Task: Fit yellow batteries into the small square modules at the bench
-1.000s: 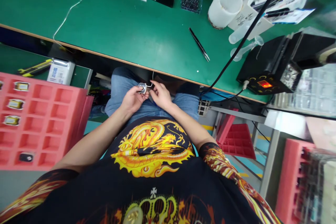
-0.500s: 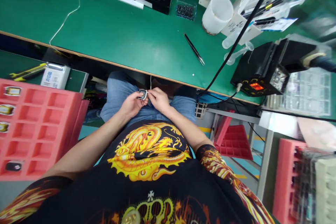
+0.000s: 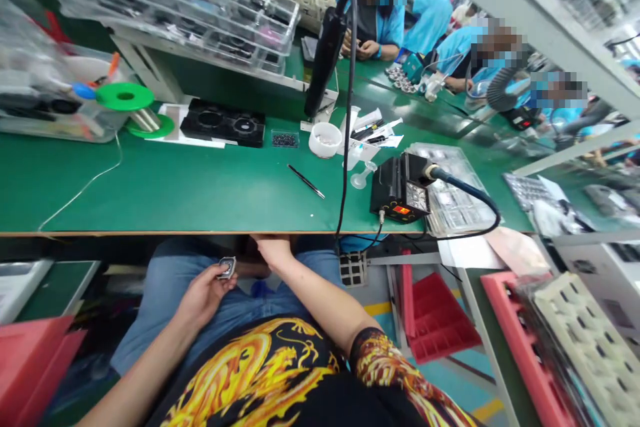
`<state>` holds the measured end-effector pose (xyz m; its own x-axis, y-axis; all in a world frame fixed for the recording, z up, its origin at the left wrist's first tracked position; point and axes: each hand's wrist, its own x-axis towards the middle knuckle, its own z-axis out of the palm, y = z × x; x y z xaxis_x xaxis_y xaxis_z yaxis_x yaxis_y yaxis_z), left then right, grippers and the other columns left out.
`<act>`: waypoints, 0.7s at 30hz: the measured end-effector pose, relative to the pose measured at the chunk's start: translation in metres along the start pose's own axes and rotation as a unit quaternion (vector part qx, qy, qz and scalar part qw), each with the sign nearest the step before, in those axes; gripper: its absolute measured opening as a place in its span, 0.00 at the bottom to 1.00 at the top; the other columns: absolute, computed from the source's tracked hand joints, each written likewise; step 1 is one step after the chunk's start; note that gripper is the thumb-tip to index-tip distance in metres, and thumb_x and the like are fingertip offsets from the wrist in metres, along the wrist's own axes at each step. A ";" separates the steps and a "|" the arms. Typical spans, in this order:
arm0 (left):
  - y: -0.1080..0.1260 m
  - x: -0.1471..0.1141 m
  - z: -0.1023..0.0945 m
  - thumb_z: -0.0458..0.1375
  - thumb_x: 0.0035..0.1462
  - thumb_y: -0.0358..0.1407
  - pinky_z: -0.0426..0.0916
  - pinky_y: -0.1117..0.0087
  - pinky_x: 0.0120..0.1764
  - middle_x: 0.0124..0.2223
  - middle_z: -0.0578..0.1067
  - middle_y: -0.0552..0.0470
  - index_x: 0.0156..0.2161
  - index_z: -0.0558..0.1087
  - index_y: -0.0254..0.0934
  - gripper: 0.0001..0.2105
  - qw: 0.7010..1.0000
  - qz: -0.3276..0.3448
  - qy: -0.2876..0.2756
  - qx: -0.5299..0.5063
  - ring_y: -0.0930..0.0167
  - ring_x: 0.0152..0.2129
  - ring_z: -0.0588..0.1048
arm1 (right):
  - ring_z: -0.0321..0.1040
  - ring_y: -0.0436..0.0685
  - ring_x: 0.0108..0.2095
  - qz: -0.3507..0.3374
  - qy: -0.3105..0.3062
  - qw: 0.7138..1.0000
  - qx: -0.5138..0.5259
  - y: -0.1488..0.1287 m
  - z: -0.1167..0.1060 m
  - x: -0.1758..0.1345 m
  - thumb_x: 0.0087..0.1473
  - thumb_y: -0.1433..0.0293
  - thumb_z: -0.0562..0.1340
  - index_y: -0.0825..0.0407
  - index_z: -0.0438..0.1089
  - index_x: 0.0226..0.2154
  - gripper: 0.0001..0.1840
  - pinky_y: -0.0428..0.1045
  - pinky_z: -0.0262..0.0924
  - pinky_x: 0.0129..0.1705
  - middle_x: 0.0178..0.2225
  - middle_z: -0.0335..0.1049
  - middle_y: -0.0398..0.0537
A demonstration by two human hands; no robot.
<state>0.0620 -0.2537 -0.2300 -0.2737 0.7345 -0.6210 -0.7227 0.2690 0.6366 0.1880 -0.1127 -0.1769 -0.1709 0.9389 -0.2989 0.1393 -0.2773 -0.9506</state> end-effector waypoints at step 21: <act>-0.011 -0.009 0.000 0.70 0.54 0.49 0.66 0.66 0.36 0.30 0.79 0.48 0.33 0.81 0.39 0.15 0.922 0.146 0.002 0.359 0.63 0.29 0.74 | 0.72 0.52 0.28 0.051 -0.144 0.985 -0.074 0.054 -0.030 -0.049 0.57 0.61 0.73 0.51 0.79 0.36 0.11 0.45 0.64 0.32 0.28 0.76 0.42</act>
<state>0.0723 -0.2631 -0.2316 -0.3934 0.8393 -0.3753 -0.0116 0.4036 0.9149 0.2331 -0.1675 -0.2109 -0.4153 0.8045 -0.4247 0.3079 -0.3150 -0.8978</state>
